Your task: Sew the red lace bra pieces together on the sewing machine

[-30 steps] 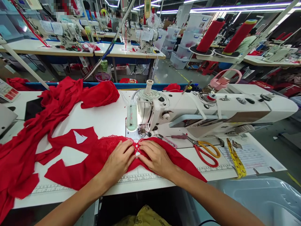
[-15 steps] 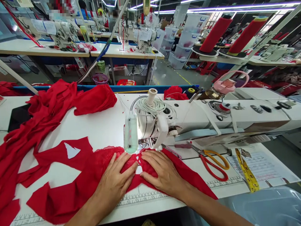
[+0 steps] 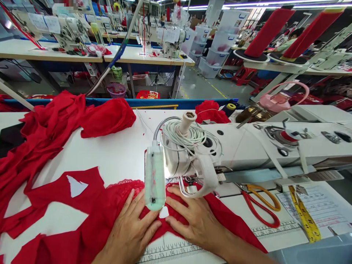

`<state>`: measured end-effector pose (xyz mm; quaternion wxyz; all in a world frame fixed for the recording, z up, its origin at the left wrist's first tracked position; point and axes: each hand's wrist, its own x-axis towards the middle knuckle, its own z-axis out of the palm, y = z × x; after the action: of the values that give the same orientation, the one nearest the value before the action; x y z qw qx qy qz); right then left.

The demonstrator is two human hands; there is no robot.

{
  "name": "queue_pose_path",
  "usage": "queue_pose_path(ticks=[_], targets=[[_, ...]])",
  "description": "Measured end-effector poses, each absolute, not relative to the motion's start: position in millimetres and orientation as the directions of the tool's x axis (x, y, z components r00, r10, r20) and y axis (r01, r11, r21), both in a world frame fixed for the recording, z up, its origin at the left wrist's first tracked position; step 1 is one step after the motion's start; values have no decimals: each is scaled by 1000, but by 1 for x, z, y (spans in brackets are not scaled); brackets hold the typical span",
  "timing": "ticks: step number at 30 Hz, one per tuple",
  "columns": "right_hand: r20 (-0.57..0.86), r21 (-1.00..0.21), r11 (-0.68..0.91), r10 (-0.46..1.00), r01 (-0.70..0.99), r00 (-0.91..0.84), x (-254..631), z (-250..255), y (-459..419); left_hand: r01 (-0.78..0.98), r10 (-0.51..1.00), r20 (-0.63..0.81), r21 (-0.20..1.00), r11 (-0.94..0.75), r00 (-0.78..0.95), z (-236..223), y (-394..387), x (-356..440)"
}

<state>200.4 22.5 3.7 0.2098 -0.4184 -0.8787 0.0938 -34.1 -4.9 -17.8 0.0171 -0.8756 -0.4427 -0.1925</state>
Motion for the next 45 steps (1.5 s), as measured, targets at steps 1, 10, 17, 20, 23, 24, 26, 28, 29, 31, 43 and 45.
queue_pose_path(ticks=[1,10,17,20,23,24,26,28,29,31,43,45], targets=[[293,-336,633,774,697,-562,200,4,23,782,770,351,143,-607,533,-18,-5,-34],[257,-319,632,775,706,-577,199,2,23,775,770,346,159,-612,536,-15,-5,-32],[255,-345,629,777,697,-575,200,1,22,785,803,309,215,-581,509,-14,-6,-30],[348,-320,666,744,674,-571,202,5,22,790,804,316,209,-577,503,-13,-10,-29],[425,-252,661,732,707,-533,201,10,23,799,806,301,181,-574,510,-2,-13,-28],[424,-227,655,733,721,-532,200,12,24,806,811,297,177,-565,503,4,-12,-27],[399,-182,652,733,736,-550,196,14,26,824,834,288,196,-532,470,18,-6,-25],[382,-159,647,737,746,-558,190,13,30,834,859,279,243,-496,430,28,5,-23],[378,-163,641,743,750,-553,187,12,32,832,869,264,274,-483,417,32,12,-22],[376,-207,632,756,747,-536,183,9,34,819,890,203,350,-455,408,34,25,-19],[358,-429,613,790,663,-498,184,1,38,730,933,5,622,-285,360,19,35,-20],[308,-476,597,801,646,-513,183,0,40,727,935,13,625,-284,355,18,34,-18]])
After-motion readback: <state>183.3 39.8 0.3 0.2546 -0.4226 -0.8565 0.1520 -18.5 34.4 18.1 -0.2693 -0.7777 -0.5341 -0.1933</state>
